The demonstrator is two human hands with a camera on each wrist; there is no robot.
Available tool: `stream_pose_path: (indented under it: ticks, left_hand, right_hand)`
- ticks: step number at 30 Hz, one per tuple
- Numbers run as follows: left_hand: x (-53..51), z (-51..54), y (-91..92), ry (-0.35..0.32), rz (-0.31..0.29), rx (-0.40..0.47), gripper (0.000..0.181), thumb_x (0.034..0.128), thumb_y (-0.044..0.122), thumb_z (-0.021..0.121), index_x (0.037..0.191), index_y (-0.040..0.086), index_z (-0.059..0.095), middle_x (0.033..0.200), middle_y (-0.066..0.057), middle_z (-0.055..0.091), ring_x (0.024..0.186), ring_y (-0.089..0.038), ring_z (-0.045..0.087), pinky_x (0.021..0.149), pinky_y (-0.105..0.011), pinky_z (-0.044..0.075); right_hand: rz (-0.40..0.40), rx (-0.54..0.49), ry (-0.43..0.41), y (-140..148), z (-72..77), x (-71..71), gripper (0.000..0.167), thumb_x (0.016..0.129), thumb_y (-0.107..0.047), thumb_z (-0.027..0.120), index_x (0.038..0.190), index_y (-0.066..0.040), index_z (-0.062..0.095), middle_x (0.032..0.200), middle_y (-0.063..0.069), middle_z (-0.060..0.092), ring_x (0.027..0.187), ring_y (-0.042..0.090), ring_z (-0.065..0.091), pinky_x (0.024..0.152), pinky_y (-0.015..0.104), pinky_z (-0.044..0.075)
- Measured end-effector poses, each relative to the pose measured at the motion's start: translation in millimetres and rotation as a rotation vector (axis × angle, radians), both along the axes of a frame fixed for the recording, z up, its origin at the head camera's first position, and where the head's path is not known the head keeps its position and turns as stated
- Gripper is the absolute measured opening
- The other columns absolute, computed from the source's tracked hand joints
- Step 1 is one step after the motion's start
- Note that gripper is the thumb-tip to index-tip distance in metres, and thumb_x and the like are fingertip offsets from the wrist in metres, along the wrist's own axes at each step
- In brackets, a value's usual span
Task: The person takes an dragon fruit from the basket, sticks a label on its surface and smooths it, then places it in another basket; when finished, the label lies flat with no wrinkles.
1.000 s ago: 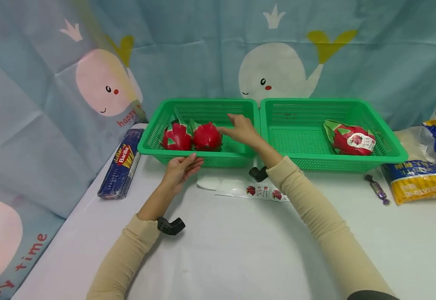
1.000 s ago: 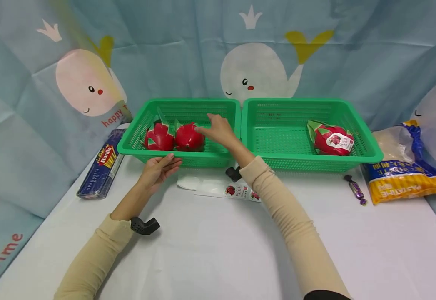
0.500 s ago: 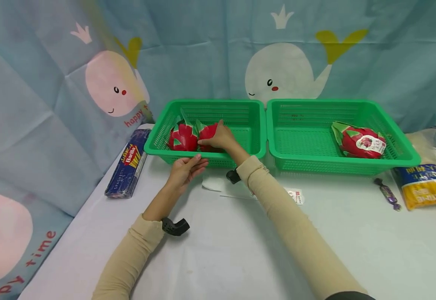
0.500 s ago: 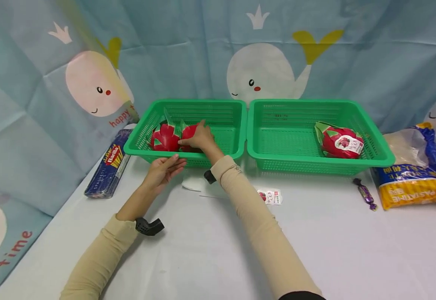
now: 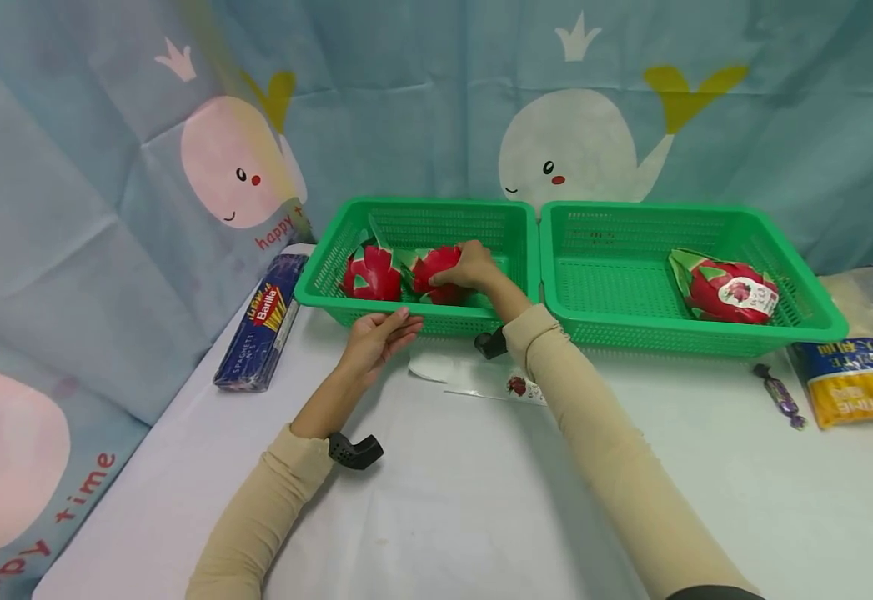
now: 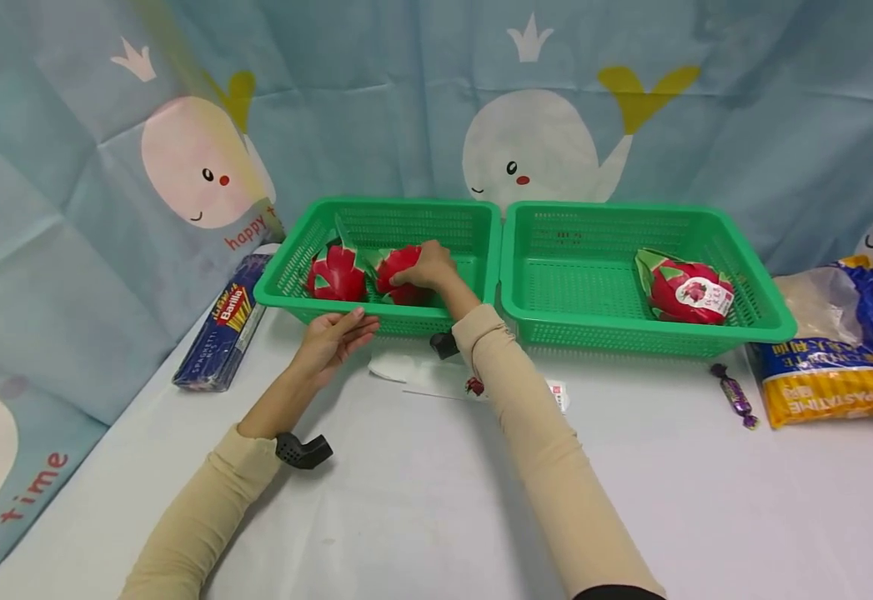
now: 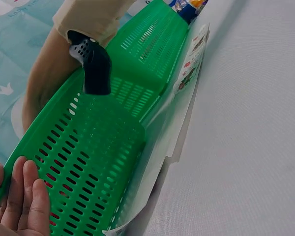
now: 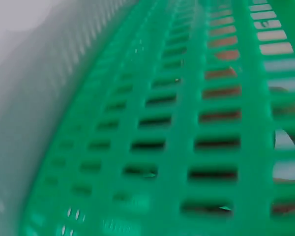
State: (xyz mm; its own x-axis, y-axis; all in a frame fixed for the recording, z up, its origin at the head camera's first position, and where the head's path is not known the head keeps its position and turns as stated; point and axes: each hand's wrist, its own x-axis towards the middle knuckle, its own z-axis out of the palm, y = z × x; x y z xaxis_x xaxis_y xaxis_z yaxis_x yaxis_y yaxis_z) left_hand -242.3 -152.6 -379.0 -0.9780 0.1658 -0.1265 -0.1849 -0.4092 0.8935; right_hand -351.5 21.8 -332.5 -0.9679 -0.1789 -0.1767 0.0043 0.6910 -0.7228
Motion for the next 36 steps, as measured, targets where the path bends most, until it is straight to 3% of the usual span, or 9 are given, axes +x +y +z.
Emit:
stream_pose_path:
  ticks: [7,13,19,23,25,28,32,36]
  left_hand:
    - [-1.4,-2.0,2.4,0.022,-0.003,-0.010,0.015,0.0922,0.013,0.054,0.087,0.005,0.065,0.082,-0.002,0.072,0.078,-0.011,0.069,0.073,-0.022,0.055]
    - [-1.1,-1.8,2.8,0.028,-0.012,-0.012,0.016,0.0926,0.013,0.053,0.087,0.006,0.066,0.082,-0.002,0.072,0.079,-0.011,0.069,0.074,-0.022,0.054]
    - [-1.5,-0.4,2.4,0.026,-0.012,-0.002,0.015,0.0921,0.012,0.054,0.087,0.005,0.066,0.082,-0.002,0.072,0.079,-0.011,0.069,0.074,-0.022,0.054]
    - [-1.5,-0.2,0.8,0.017,-0.015,-0.007,0.015,0.0920,0.013,0.054,0.086,0.005,0.066,0.082,-0.002,0.072,0.078,-0.011,0.069,0.074,-0.022,0.055]
    - [-1.4,-0.3,-0.1,0.009,-0.016,-0.007,0.016,0.0922,0.012,0.054,0.085,0.005,0.066,0.082,-0.002,0.072,0.078,-0.011,0.069,0.074,-0.022,0.055]
    - [-1.2,0.0,-1.2,-0.003,-0.009,-0.012,0.017,0.0921,0.012,0.054,0.083,0.006,0.067,0.080,-0.001,0.072,0.077,-0.011,0.069,0.074,-0.022,0.055]
    - [-1.2,1.1,-1.0,-0.009,-0.001,-0.025,0.014,0.0912,0.013,0.056,0.085,0.006,0.066,0.079,-0.001,0.072,0.075,-0.009,0.069,0.070,-0.019,0.055]
    - [-1.1,1.5,0.5,0.009,-0.015,-0.013,0.012,0.0911,0.012,0.056,0.089,0.004,0.064,0.082,-0.002,0.072,0.078,-0.010,0.069,0.073,-0.020,0.054]
  right_hand:
    - [0.015,-0.062,0.015,27.2,10.3,3.8,0.083,0.076,-0.028,0.075,0.142,-0.002,0.031,0.134,0.016,0.045,0.118,0.029,0.048,0.090,0.038,0.050]
    - [0.040,-0.115,0.060,48.8,38.8,15.4,0.085,0.076,-0.027,0.075,0.144,-0.007,0.027,0.136,0.013,0.044,0.118,0.026,0.047,0.090,0.037,0.050]
    - [0.101,-0.152,0.097,86.2,75.3,52.9,0.087,0.077,-0.031,0.074,0.146,-0.016,0.023,0.138,0.010,0.041,0.119,0.024,0.044,0.087,0.040,0.051]
    - [0.147,-0.159,0.130,116.7,83.5,92.5,0.083,0.077,-0.031,0.074,0.145,-0.022,0.027,0.137,0.011,0.043,0.115,0.027,0.047,0.082,0.041,0.053]
    - [0.177,-0.191,0.124,129.5,80.0,115.4,0.081,0.077,-0.028,0.074,0.145,-0.024,0.029,0.136,0.011,0.043,0.111,0.029,0.052,0.078,0.040,0.055]
    - [0.235,-0.232,0.112,143.8,63.3,149.8,0.081,0.076,-0.024,0.075,0.144,-0.025,0.031,0.132,0.013,0.047,0.104,0.032,0.059,0.073,0.037,0.056]
    - [0.304,-0.253,0.105,149.0,26.9,190.8,0.085,0.071,-0.022,0.079,0.143,-0.020,0.033,0.127,0.015,0.050,0.102,0.030,0.058,0.070,0.032,0.057]
    - [0.324,-0.236,0.088,142.7,-6.3,219.8,0.088,0.067,-0.023,0.082,0.142,-0.016,0.036,0.132,0.013,0.048,0.108,0.029,0.052,0.071,0.026,0.056]
